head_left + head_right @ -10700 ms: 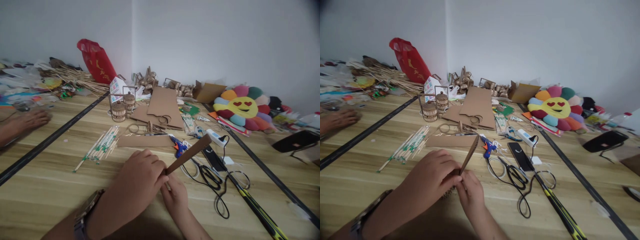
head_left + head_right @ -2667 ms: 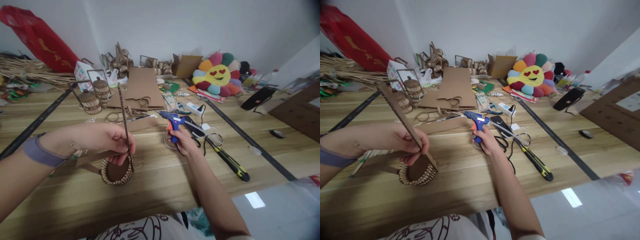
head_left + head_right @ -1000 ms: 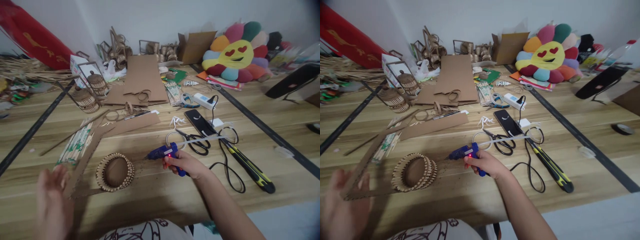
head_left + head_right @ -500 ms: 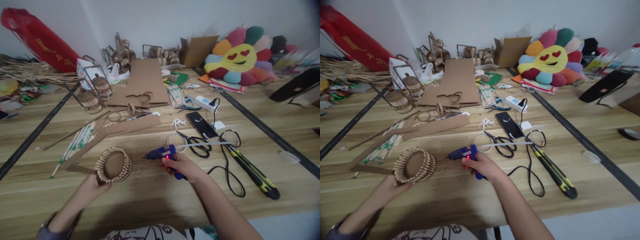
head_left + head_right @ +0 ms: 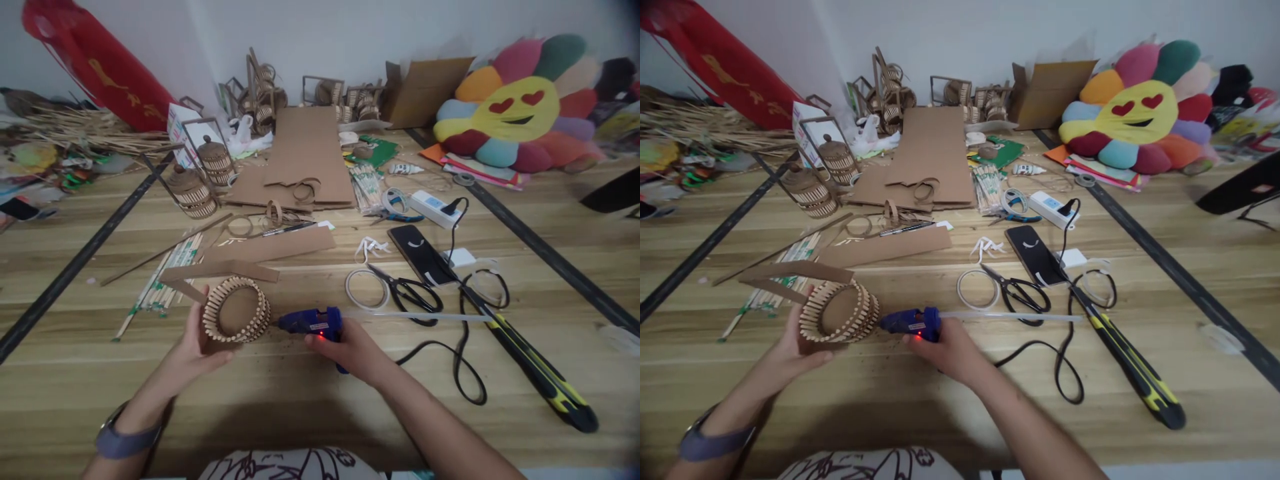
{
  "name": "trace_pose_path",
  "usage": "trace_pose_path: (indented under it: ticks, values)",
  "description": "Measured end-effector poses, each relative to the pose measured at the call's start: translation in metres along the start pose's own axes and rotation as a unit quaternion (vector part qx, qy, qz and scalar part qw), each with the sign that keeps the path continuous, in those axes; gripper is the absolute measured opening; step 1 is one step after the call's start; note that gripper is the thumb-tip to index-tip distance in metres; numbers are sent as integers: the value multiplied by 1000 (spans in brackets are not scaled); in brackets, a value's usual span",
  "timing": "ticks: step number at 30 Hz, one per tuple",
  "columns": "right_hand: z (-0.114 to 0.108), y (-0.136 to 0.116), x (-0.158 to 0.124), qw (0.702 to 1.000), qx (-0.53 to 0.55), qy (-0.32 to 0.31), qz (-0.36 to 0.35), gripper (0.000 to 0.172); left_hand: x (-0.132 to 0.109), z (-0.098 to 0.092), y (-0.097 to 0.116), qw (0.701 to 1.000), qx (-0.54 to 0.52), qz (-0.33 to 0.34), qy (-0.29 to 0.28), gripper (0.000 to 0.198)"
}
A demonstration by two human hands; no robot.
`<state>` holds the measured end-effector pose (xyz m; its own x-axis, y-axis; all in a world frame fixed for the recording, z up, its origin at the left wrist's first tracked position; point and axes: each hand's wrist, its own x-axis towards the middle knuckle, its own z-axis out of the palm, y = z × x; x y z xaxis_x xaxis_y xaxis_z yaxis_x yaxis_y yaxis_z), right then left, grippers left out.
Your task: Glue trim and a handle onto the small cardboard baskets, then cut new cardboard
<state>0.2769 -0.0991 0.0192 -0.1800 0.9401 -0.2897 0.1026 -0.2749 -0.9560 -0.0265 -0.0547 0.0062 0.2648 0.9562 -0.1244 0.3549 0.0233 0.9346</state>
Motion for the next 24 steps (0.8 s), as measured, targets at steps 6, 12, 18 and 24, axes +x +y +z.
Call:
trace_pose_path:
  ticks: [6, 12, 18, 24]
  values:
    - [7, -5, -1, 999, -6, 21, -25, 35, 3, 26, -24, 984, 73, 74, 147, 131]
    - [8, -3, -1, 999, -6, 23, -28, 30, 7, 33, -35, 966, 98, 120, 206, 122]
    - [9, -3, 1, 1000, -2, 19, -17, 30, 7, 37, -35, 967, 91, 117, 208, 124]
    - [10, -3, 2, 999, -27, 21, -15, 29, 6, 36, -35, 970, 100, 100, 197, 120]
